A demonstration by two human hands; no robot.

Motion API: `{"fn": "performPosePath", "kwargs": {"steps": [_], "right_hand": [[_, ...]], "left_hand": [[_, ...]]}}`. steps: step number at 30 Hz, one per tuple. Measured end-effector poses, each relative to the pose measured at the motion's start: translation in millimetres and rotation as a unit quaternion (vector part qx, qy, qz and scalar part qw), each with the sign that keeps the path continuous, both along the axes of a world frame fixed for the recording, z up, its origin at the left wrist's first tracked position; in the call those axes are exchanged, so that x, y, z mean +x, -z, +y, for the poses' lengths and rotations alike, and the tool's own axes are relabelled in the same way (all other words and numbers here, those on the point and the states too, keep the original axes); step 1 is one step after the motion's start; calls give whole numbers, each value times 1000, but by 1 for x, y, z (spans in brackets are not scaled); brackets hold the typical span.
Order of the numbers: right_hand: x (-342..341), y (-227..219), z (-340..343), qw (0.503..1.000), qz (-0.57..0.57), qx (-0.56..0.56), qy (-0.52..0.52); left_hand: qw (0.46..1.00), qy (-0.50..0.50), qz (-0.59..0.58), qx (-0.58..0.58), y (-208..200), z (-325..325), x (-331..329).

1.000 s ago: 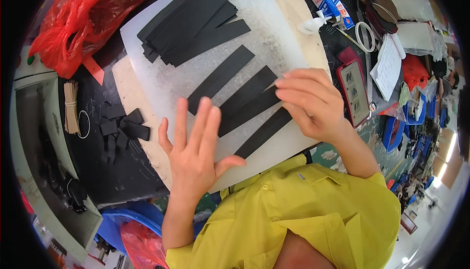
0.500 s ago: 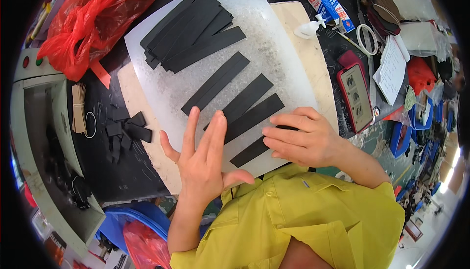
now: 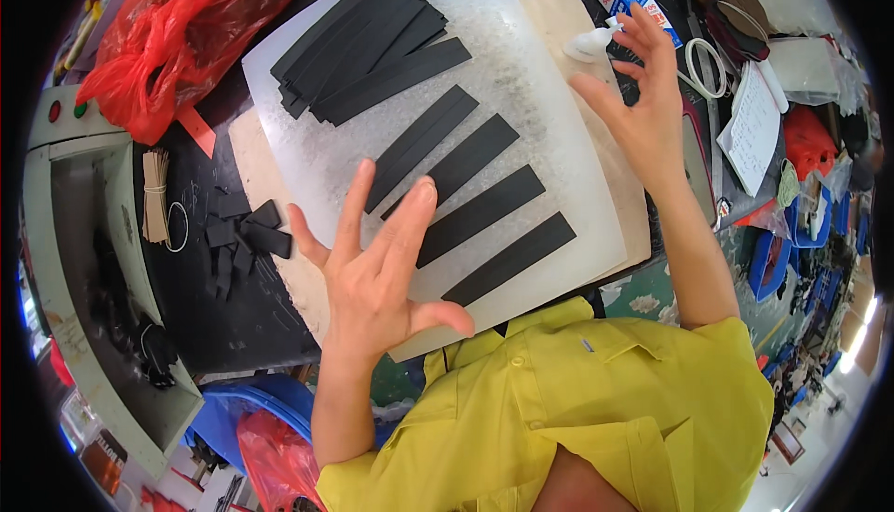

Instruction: The person applies glue from a small white bottle onto black rectangular fabric strips laid out on a white board. They then fold the strips over the glue and press them flat to secure the bond. The process is repeated for multiple strips in a repetitive assembly sequence.

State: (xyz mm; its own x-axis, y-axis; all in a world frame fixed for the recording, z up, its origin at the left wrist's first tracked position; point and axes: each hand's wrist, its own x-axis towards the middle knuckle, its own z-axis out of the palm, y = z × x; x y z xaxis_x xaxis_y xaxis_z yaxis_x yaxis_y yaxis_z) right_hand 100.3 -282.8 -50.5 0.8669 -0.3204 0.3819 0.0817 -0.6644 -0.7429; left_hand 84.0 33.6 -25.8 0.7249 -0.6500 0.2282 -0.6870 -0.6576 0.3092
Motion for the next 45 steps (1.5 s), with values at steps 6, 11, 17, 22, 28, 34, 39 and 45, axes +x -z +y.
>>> {"fn": "performPosePath", "kwargs": {"steps": [6, 11, 17, 22, 28, 34, 39, 45], "right_hand": [[21, 17, 0, 995, 50, 82, 27], [16, 10, 4, 982, 53, 178, 35], [-50, -21, 14, 957, 123, 258, -40], [-88, -34, 28, 954, 173, 230, -85], [-103, -38, 38, 951, 178, 245, -68], [-112, -47, 41, 978, 146, 98, -111], [-113, -64, 49, 977, 128, -74, -151], [-99, -66, 53, 929, -7, -290, -229]], "left_hand": [[998, -56, -9, -9, 4, 12, 4], [998, 52, 17, 41, -5, 2, -31], [994, 92, -2, 51, -4, 5, -62], [999, 42, 16, 17, -8, -5, -42], [999, 20, -23, 43, -4, 6, -36], [993, 92, -23, 75, 2, 6, -71], [996, 68, -46, -20, -1, 10, -78], [984, 115, -49, -129, 3, -2, -80]]}}
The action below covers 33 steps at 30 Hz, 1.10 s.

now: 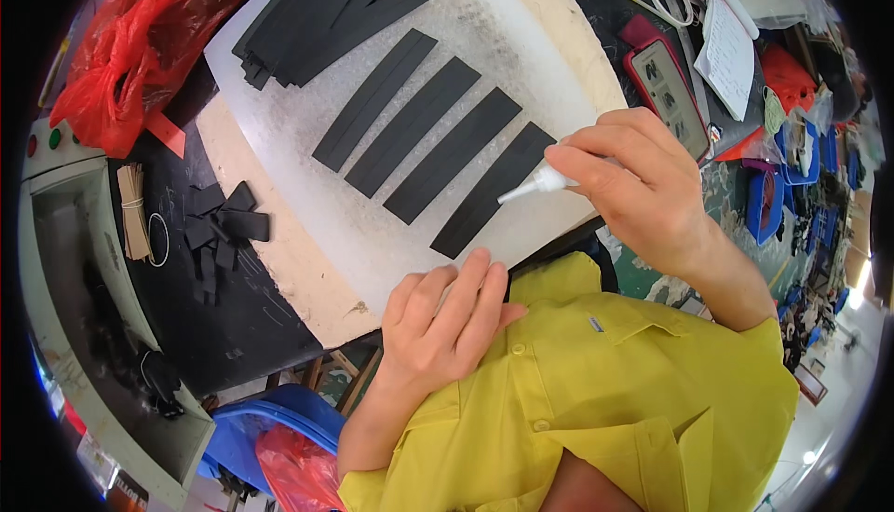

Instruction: The person applies glue from a small white bottle onto black rectangular fabric strips laid out on a white board. They then fold the strips over the glue and press them flat to secure the bond. The process is repeated for multiple strips in a repetitive assembly sequence.

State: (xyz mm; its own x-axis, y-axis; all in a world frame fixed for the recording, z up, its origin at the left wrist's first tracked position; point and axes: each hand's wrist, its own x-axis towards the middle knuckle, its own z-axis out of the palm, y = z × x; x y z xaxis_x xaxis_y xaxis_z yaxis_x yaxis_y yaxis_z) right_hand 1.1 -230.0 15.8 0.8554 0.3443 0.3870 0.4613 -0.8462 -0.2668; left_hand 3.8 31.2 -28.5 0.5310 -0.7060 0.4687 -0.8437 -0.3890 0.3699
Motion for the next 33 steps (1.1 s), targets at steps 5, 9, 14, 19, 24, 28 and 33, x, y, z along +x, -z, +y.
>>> {"fn": "performPosePath", "kwargs": {"steps": [5, 9, 14, 19, 24, 28, 33], "right_hand": [[4, -3, 9, 996, -49, -67, -43], [7, -1, 17, 991, -72, -95, -57], [3, 5, 28, 988, -97, -107, -61], [4, -1, 18, 983, -92, -151, -52], [-8, -5, 22, 985, -35, -157, -63], [-2, -8, 14, 983, -53, -170, -45], [3, 2, 26, 991, -74, -107, -42]], "left_hand": [[999, -6, 43, 17, 9, -8, 3], [999, 0, 42, 20, 9, -7, 5], [999, 2, 48, 11, 12, -7, 6], [998, 1, 58, 9, 12, -5, 6], [998, 1, 65, 7, 10, -6, 7], [998, -6, 69, 8, 10, -4, 6], [997, -3, 73, 2, 11, -6, 7]]}}
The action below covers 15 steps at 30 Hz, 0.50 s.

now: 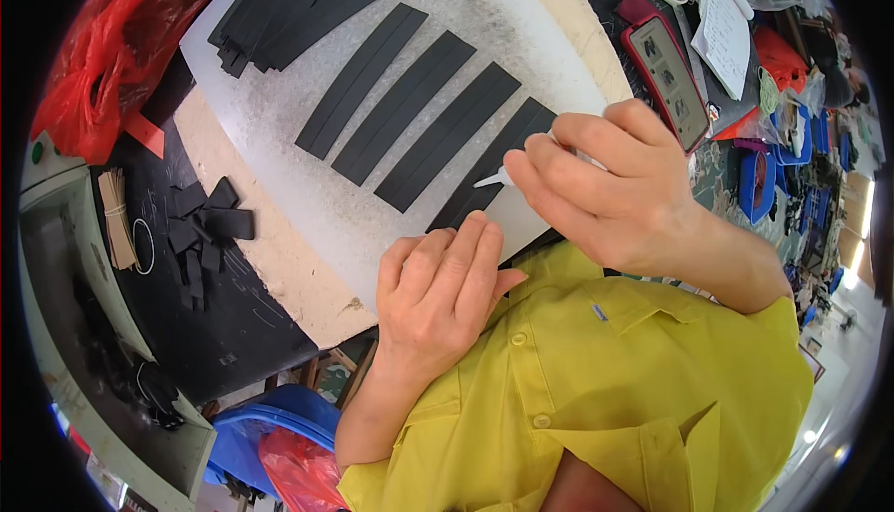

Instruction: The person applies glue from a small white bottle onto black rectangular fabric strips laid out on a white board. They then fold the strips over the glue and press them flat to secure the bond. The process is repeated for multiple strips in a repetitive assembly sequence.

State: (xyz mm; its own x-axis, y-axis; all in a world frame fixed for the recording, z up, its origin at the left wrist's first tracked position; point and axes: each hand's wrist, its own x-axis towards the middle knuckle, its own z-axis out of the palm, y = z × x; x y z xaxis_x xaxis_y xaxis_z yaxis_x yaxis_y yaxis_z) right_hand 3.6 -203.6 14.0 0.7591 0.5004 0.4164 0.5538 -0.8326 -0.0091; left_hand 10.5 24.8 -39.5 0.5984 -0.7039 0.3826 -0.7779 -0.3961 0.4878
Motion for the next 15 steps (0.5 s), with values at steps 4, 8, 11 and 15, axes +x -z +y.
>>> {"fn": "performPosePath", "kwargs": {"steps": [4, 8, 11, 15], "right_hand": [[2, -9, -11, 999, 38, -34, 11], [-3, -4, -3, 1000, 17, -11, -4], [-2, -7, -10, 999, 29, -25, 10], [3, -20, -22, 997, 59, -43, 40]], "left_hand": [[1000, -4, 4, 3, 0, 2, 0], [1000, -3, 5, -1, 0, 0, 0], [1000, -6, 3, 0, 0, 1, -1], [1000, -2, -6, -21, 1, 3, 0]]}}
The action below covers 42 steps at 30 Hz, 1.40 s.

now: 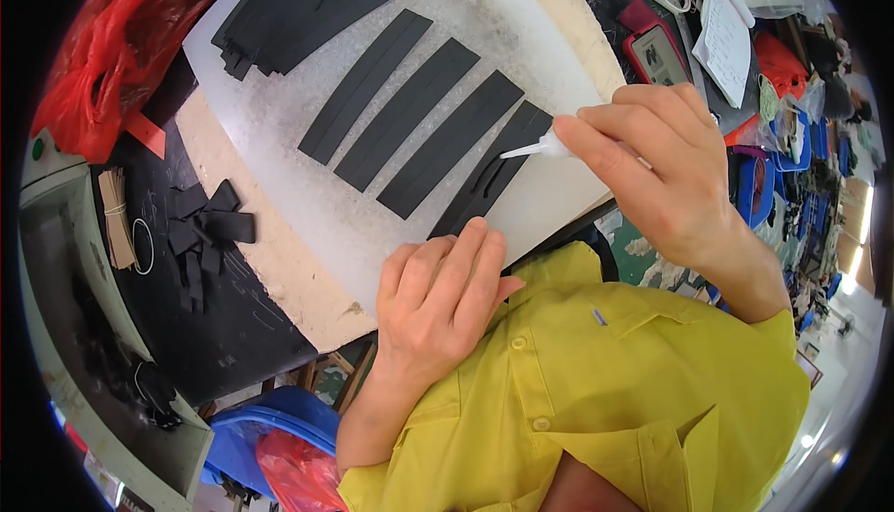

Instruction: The person applies glue from a small white bottle onto black rectangular fabric strips laid out on a white board. They then fold the strips over the glue and press them flat to secure the bond. The process is repeated for multiple strips in a repetitive assembly sequence.

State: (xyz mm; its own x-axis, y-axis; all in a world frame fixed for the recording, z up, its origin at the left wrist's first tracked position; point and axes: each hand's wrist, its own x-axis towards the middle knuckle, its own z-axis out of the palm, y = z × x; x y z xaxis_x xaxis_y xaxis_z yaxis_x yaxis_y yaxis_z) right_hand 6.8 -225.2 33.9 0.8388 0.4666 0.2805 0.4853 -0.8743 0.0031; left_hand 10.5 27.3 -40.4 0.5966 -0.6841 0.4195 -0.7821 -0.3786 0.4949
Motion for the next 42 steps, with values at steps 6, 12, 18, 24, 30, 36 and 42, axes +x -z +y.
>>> {"fn": "performPosePath", "kwargs": {"steps": [6, 12, 18, 24, 30, 36, 42], "right_hand": [[10, 8, 4, 998, -33, 49, 4], [26, 6, 17, 998, -18, 52, -41], [33, 23, 27, 996, -59, 45, -43], [40, 18, 15, 997, -66, 7, -39], [44, 20, 23, 999, -42, 14, -27], [57, 6, 15, 999, -40, 3, -32], [70, 23, 36, 997, -53, 25, -57]], "left_hand": [[999, -15, -22, -38, -11, 11, 6], [999, -28, 26, 4, -9, 12, 28], [998, -33, 29, 40, -6, 9, 35], [998, -43, 16, 33, -1, 11, 33], [999, -36, 19, 35, -3, 12, 37], [999, -36, 6, -36, -9, 19, 42], [997, -74, 1, 7, 0, 19, 60]]}}
